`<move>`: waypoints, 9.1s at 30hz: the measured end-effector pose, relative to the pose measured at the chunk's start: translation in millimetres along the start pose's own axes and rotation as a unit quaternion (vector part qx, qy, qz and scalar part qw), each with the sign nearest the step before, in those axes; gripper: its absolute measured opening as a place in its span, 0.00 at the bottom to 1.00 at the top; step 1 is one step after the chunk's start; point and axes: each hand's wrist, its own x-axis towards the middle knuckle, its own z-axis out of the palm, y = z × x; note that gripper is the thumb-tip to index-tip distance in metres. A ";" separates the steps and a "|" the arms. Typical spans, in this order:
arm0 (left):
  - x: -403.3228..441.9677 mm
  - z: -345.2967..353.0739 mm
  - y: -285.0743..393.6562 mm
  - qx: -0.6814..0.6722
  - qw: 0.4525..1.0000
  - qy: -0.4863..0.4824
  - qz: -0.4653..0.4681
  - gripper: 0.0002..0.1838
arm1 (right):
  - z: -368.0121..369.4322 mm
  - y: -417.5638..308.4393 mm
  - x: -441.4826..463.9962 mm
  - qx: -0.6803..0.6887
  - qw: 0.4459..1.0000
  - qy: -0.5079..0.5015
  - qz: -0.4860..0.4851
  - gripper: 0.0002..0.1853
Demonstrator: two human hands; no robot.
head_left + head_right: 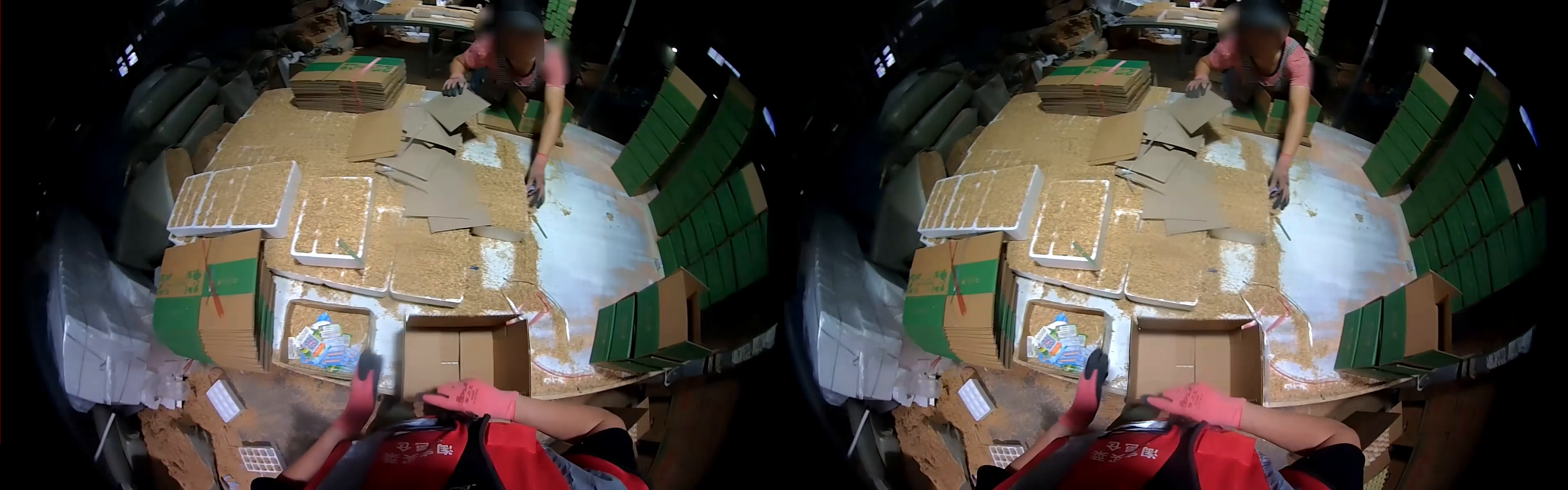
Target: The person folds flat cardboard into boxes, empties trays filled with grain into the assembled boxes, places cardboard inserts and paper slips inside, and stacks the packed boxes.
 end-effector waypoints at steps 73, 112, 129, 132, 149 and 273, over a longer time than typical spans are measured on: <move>61.5 -135.2 139.2 0.669 0.717 0.148 0.123 0.10 | -123.4 364.8 103.1 0.043 0.655 0.388 0.647 0.31; 52.7 102.1 36.0 0.289 0.948 -0.086 0.105 0.26 | 52.7 164.1 -77.6 0.251 0.766 0.296 0.513 0.43; -16.2 340.2 93.8 -0.148 0.864 -0.474 -0.081 0.28 | -188.3 -35.1 -343.7 -0.037 0.587 0.701 0.403 0.20; -59.4 456.4 116.2 -0.174 0.778 -0.565 -0.211 0.27 | -157.8 -38.3 -512.9 -0.364 0.215 0.770 0.477 0.18; -75.3 775.6 68.8 0.163 0.926 -0.337 -0.043 0.55 | 15.8 105.6 -728.8 0.198 0.359 0.879 0.243 0.29; -16.8 64.0 29.0 0.372 0.924 0.073 0.048 0.48 | 53.1 25.7 -300.3 0.014 0.634 0.499 0.591 0.15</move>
